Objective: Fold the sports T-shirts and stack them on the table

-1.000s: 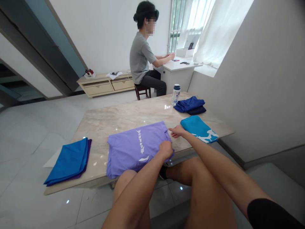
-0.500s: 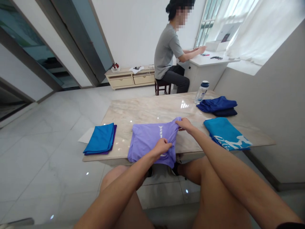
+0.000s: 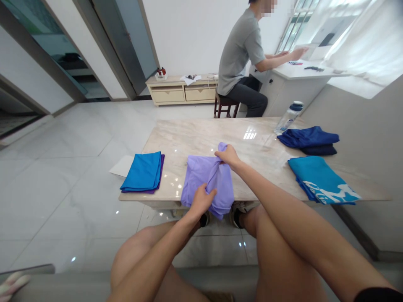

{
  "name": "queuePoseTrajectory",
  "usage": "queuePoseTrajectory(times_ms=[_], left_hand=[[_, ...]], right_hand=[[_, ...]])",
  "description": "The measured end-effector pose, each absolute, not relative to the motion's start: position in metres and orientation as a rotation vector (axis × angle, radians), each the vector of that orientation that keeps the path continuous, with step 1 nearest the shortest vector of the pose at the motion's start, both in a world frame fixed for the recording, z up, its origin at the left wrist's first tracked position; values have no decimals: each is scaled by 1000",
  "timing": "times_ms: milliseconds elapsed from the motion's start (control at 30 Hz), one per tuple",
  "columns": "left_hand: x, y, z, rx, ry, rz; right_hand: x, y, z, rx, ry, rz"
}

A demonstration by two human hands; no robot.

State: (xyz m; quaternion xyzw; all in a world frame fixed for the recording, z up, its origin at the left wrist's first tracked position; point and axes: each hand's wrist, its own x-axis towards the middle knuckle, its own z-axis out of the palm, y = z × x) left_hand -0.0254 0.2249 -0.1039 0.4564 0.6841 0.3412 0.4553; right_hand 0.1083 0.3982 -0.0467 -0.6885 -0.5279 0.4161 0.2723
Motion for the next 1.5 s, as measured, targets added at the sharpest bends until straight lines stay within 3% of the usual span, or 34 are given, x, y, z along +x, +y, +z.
queuePoseTrajectory(times_ms=[233,500,833,1067,1333,1500], left_hand=[[-97,203,-124,1093,1553,854],[-124,195,-143,1076,1533,804],[-147,198,-138,1351,1895,648],[-149,201,-123,1564,2117,446],[-138,239,-117,1840,2047,653],[-131,272,-113,1770,2067,487]], right_hand=[[75,409,-68,-1921,-1549,1080],[39,412,-74,-1971,-1616,1038],[9,409,-71,-1671,-1275,1498],[55,408,-61,-1637,-1420,1440],[137,389,-68,-2096,-1741,1338],[151,377,-81,-2264,-1729,1429]])
